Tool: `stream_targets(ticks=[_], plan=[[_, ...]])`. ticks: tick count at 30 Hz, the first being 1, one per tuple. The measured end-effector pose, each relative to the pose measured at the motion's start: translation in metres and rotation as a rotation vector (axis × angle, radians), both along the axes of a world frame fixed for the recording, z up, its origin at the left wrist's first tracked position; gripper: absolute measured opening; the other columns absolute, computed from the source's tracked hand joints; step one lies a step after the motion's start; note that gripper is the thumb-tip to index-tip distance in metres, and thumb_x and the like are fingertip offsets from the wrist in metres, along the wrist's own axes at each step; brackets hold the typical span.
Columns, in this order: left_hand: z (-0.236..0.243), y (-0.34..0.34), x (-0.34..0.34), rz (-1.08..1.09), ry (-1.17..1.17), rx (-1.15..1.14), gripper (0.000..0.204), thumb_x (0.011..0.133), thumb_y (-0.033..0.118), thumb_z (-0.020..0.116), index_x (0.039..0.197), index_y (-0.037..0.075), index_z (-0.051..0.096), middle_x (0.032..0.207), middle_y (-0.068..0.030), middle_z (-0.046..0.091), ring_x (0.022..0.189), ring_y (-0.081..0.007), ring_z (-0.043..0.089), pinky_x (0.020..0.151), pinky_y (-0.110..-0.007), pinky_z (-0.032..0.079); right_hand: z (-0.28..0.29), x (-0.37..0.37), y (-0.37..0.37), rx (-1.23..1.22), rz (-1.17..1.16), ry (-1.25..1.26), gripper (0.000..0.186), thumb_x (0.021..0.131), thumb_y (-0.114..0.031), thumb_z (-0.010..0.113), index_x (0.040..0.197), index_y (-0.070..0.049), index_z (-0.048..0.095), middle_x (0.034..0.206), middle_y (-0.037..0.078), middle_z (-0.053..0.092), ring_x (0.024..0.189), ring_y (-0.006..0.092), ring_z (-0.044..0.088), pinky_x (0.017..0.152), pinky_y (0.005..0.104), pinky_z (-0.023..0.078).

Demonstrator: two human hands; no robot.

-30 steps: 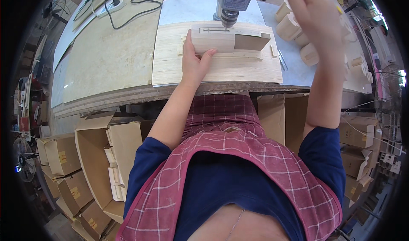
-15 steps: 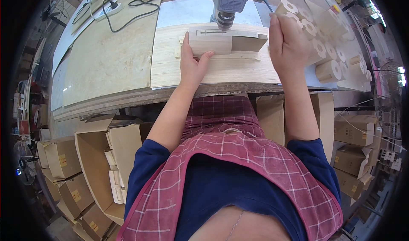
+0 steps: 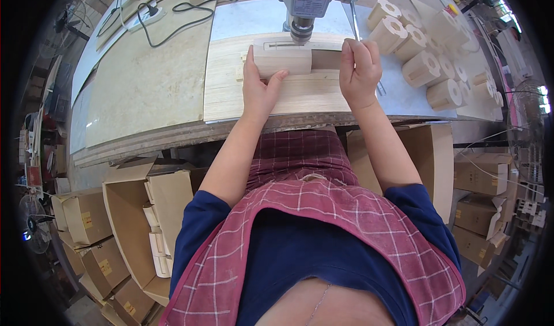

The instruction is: Operating a specialized drill press to machine slots into wooden blocks and organizing the finished pieces into cardboard boxes.

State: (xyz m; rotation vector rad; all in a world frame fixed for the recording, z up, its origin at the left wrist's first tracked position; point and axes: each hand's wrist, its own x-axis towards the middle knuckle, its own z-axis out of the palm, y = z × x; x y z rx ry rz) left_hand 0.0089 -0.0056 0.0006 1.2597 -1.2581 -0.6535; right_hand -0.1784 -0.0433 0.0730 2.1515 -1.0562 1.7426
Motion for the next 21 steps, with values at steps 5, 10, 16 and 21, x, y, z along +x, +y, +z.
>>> stream_targets(ticks=[5,10,16,21], plan=[[0.004,0.001,-0.002,-0.010,0.024,0.007,0.086,0.075,0.012,0.072,0.141,-0.001,0.019,0.130,-0.0206,0.040,0.115,-0.0278,0.048,0.091,-0.035,0.044,0.006,-0.004,0.002,0.005,-0.012,0.012,0.005,0.081,-0.010,0.064,0.083,-0.006,0.061,0.074,0.008,0.052,0.060,0.0244,0.051,0.053,0.0331,0.041],[0.001,0.002,0.000,0.015,0.023,0.057,0.086,0.075,0.012,0.072,0.141,-0.001,0.019,0.129,-0.0201,0.041,0.111,-0.0268,0.050,0.089,-0.034,0.046,0.054,-0.012,0.010,-0.042,-0.029,0.140,0.012,0.083,-0.016,0.063,0.075,-0.007,0.059,0.063,0.007,0.051,0.051,0.0246,0.050,0.048,0.0347,0.041],[0.018,0.005,-0.012,-0.054,0.118,0.140,0.087,0.075,0.015,0.072,0.141,-0.001,0.018,0.120,-0.0188,0.045,0.092,-0.0247,0.057,0.077,-0.032,0.050,0.165,-0.014,-0.025,0.192,-0.090,0.232,0.031,0.088,-0.027,0.051,0.076,0.001,0.058,0.063,0.016,0.054,0.057,0.0268,0.055,0.056,0.0352,0.042],[0.000,-0.005,-0.025,-0.064,-0.037,0.098,0.087,0.077,0.019,0.071,0.140,-0.004,0.017,0.116,-0.0210,0.047,0.092,-0.0276,0.057,0.075,-0.034,0.049,0.198,-0.009,-0.060,0.534,0.084,0.297,0.038,0.085,-0.029,0.047,0.072,0.004,0.058,0.066,0.023,0.056,0.061,0.0312,0.058,0.058,0.0393,0.043]])
